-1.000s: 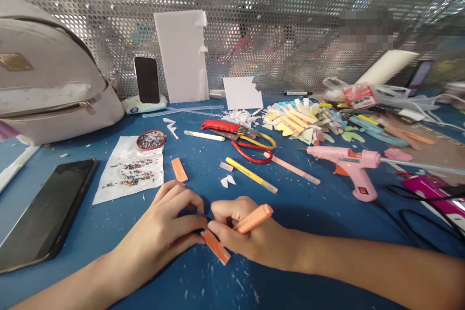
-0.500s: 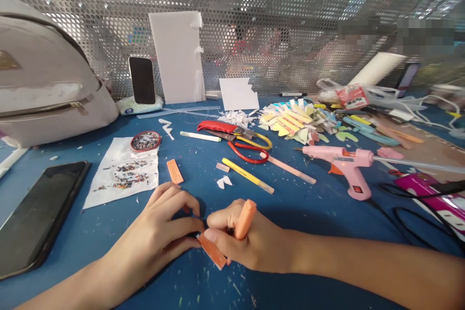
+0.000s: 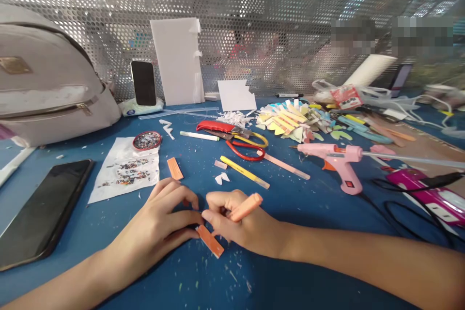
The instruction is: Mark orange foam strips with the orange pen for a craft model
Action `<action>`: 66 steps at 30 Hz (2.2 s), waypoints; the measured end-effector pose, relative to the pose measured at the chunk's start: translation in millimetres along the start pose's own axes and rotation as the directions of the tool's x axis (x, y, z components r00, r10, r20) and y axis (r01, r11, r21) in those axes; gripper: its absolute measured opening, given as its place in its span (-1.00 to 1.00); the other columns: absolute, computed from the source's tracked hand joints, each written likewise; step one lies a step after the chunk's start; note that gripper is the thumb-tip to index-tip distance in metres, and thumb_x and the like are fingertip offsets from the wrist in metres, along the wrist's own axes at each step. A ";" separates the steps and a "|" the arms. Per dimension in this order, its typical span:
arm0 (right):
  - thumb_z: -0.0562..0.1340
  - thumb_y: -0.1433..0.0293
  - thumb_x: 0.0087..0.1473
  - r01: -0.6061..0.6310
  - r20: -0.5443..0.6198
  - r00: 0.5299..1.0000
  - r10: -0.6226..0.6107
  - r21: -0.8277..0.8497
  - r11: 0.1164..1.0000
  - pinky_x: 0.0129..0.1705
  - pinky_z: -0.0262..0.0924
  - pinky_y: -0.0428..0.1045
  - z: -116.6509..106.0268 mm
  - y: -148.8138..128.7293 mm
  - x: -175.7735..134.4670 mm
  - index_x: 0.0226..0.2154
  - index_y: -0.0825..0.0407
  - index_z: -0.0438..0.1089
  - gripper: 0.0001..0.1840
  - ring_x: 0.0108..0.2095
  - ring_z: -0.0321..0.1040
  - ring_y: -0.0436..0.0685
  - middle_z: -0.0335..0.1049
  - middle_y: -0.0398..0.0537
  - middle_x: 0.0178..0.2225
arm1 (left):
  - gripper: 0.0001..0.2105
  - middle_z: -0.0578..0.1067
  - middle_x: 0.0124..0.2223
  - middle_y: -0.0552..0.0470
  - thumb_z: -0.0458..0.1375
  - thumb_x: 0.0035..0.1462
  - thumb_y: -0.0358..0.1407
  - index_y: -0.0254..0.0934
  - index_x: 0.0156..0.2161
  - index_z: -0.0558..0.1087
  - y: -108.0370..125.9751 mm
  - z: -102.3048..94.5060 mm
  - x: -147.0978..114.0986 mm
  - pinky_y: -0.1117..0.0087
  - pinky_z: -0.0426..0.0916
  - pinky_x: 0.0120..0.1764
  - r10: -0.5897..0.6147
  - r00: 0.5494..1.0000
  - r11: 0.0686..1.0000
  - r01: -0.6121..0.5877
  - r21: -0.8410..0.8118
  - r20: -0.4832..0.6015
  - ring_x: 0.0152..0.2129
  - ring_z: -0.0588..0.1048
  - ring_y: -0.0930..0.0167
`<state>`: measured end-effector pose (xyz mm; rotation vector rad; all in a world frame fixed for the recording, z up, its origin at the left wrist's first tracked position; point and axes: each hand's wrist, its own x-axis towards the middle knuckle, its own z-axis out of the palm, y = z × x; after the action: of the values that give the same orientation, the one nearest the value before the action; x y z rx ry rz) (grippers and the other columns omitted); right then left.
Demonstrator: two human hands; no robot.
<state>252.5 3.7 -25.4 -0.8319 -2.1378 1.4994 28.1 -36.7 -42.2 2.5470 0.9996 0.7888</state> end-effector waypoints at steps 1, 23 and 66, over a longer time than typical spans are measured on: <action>0.15 0.29 0.28 0.002 0.002 1.000 -0.002 0.000 1.000 -0.53 -0.11 -0.09 0.0 0.3 -0.2 -0.59 0.02 0.06 -0.57 -0.57 -0.04 -0.07 0.02 -0.30 -0.61 | -0.88 0.33 -0.06 0.07 0.13 0.38 -0.35 -0.08 -0.05 0.45 -0.1 0.1 -0.5 0.30 0.10 0.01 0.001 1.000 1.000 -0.001 0.002 -0.002 -0.12 0.25 0.36; 0.12 0.30 0.30 0.024 0.046 0.999 -0.026 0.044 0.999 -0.51 -0.09 -0.09 -1.5 -0.5 0.8 -0.59 0.01 0.05 -0.56 -0.57 -0.01 -0.06 -0.02 -0.29 -0.62 | -0.90 0.34 -0.08 0.07 0.11 0.39 -0.31 -0.11 -0.05 0.45 0.9 -0.6 0.4 0.31 0.10 0.01 0.007 1.000 1.000 -0.007 0.013 -0.012 -0.14 0.26 0.38; 0.16 0.30 0.23 0.040 0.109 0.993 -0.045 0.054 0.998 -0.59 -0.11 -0.14 -3.2 2.7 -2.0 -0.62 0.02 0.08 -0.56 -0.63 0.00 -0.09 0.06 -0.29 -0.67 | -0.89 0.38 -0.09 0.04 0.07 0.42 -0.28 -0.16 -0.09 0.44 2.6 1.8 0.4 0.23 0.06 0.13 -0.027 1.000 0.999 0.026 0.022 0.008 -0.13 0.29 0.36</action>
<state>256.7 5.2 -26.8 -0.6960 -2.1708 1.6059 30.7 -38.4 -42.3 2.5476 1.0427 0.7636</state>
